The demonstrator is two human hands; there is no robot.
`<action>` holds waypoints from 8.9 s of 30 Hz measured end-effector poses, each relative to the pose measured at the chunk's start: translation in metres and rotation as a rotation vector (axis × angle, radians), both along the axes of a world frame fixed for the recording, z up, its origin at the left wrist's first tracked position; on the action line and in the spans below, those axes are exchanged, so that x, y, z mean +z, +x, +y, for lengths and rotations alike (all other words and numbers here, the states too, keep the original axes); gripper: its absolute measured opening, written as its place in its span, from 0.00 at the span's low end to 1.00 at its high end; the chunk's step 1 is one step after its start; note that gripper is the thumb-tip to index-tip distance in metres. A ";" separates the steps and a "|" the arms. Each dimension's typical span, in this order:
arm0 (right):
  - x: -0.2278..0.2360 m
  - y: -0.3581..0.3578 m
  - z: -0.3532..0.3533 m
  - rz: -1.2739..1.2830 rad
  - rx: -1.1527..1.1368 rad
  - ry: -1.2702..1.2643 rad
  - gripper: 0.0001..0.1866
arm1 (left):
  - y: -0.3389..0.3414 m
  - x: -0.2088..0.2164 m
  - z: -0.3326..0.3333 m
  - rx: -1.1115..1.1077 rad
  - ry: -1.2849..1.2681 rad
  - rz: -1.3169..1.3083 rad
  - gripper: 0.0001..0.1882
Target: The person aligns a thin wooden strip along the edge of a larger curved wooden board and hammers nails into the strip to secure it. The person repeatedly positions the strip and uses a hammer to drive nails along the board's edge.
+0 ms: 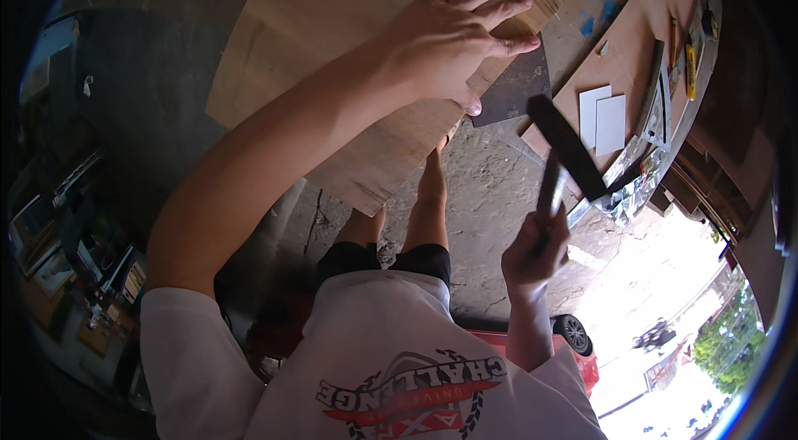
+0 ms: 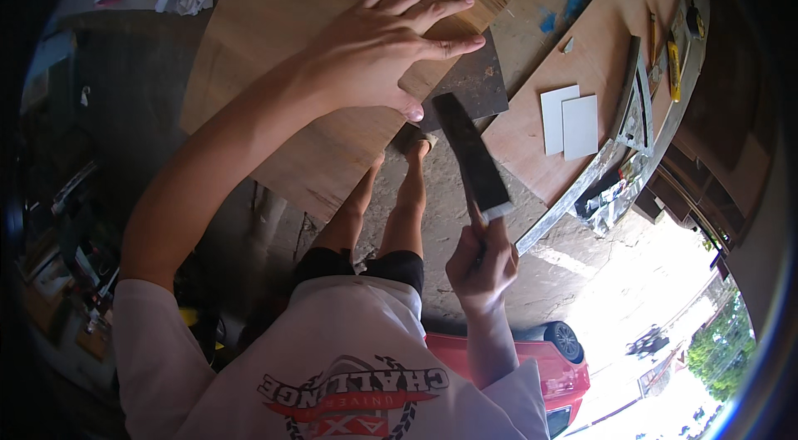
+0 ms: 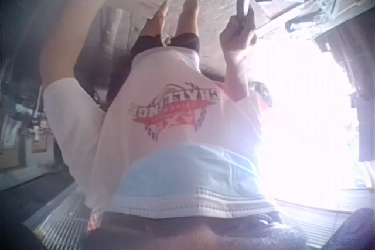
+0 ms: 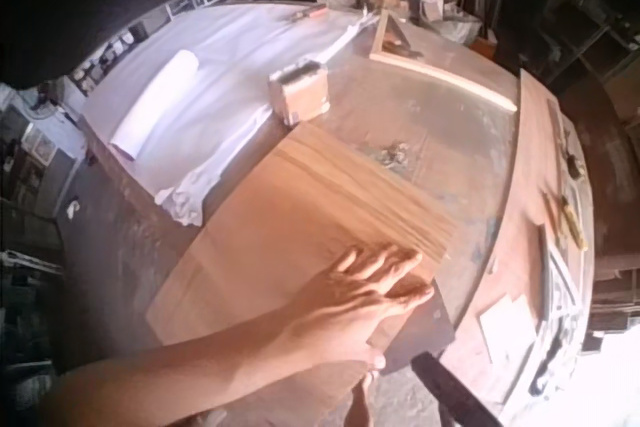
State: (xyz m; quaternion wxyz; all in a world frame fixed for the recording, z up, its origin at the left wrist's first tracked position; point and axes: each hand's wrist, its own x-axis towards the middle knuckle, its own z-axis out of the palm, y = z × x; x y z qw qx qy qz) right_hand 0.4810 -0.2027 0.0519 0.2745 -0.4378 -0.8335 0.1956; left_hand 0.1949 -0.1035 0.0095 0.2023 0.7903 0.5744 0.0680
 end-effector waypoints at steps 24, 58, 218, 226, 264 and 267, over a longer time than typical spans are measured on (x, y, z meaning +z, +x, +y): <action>0.014 -0.017 0.036 -0.175 0.200 0.138 0.14 | -0.007 -0.007 0.003 -0.038 0.018 -0.112 0.54; -0.019 0.015 0.030 -0.204 0.023 -0.221 0.15 | -0.010 0.002 0.004 -0.032 0.027 -0.133 0.55; -0.029 0.021 0.106 -0.185 -0.053 -0.714 0.19 | 0.086 -0.020 -0.005 0.910 0.264 -0.516 0.06; -0.024 0.020 0.126 -0.062 -0.065 -0.672 0.20 | 0.083 -0.027 -0.005 0.829 0.300 -0.417 0.05; 0.008 0.040 0.179 0.248 -0.272 -0.808 0.16 | 0.082 -0.030 -0.004 0.778 0.427 -0.376 0.06; 0.012 0.042 0.164 0.236 -0.237 -0.799 0.14 | 0.082 -0.031 -0.004 0.769 0.436 -0.362 0.07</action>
